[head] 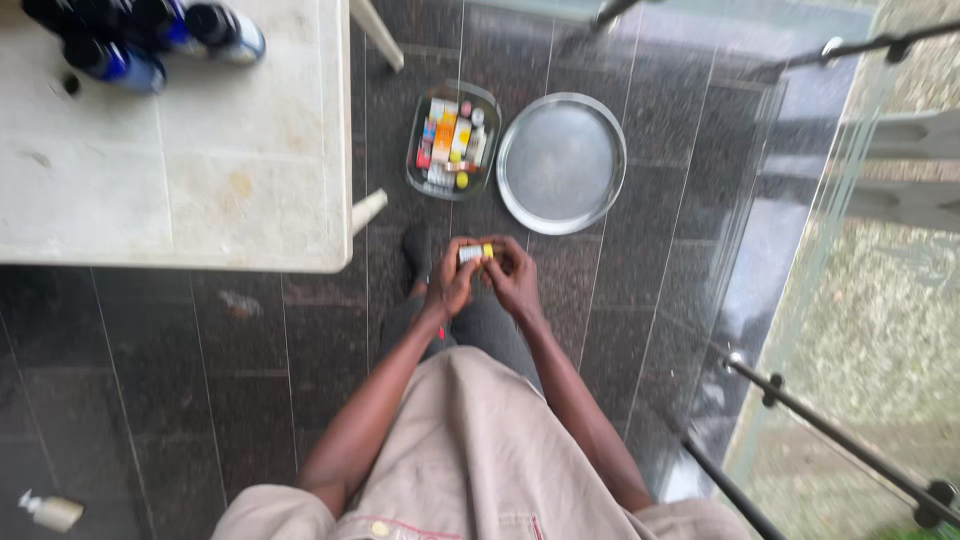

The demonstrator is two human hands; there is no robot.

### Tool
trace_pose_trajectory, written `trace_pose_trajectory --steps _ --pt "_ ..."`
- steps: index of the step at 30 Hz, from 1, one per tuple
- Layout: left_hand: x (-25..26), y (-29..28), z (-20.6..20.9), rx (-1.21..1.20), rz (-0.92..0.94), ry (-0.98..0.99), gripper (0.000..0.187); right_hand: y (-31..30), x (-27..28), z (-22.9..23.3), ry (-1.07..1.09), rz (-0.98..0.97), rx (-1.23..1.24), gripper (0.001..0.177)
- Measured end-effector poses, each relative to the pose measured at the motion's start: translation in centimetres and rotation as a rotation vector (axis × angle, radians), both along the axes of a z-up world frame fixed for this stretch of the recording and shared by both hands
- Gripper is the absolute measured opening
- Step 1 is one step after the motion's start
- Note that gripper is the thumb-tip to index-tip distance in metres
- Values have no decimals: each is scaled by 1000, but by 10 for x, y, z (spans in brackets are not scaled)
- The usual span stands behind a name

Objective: The person picks up various medicine bottles and boxes from a table, opens some containers, and places them into a tray on the floor. The person handles items one at a time, including yellow-capped bottles and blue-capped bottles, and arranges them in the tray.

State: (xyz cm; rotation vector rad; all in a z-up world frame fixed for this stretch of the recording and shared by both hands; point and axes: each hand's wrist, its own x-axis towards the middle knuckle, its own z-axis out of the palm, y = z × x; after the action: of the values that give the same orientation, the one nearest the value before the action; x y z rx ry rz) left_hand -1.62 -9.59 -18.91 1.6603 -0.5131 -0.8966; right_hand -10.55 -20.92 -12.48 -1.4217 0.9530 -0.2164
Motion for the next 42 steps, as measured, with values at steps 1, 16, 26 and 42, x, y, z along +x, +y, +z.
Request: trace_pose_trajectory --steps 1,16,26,42 --pt "0 4 -10 38 1 34 29 3 0 -10 40 -2 16 24" --pt "39 -11 -181 309 98 179 46 -11 59 -170 284 -32 -13 32" --pt "56 -50 -337 341 116 72 41 -49 91 -313 301 6 -174 32" --pt "71 -85 -522 450 61 234 50 -79 95 -535 244 68 -14 35"
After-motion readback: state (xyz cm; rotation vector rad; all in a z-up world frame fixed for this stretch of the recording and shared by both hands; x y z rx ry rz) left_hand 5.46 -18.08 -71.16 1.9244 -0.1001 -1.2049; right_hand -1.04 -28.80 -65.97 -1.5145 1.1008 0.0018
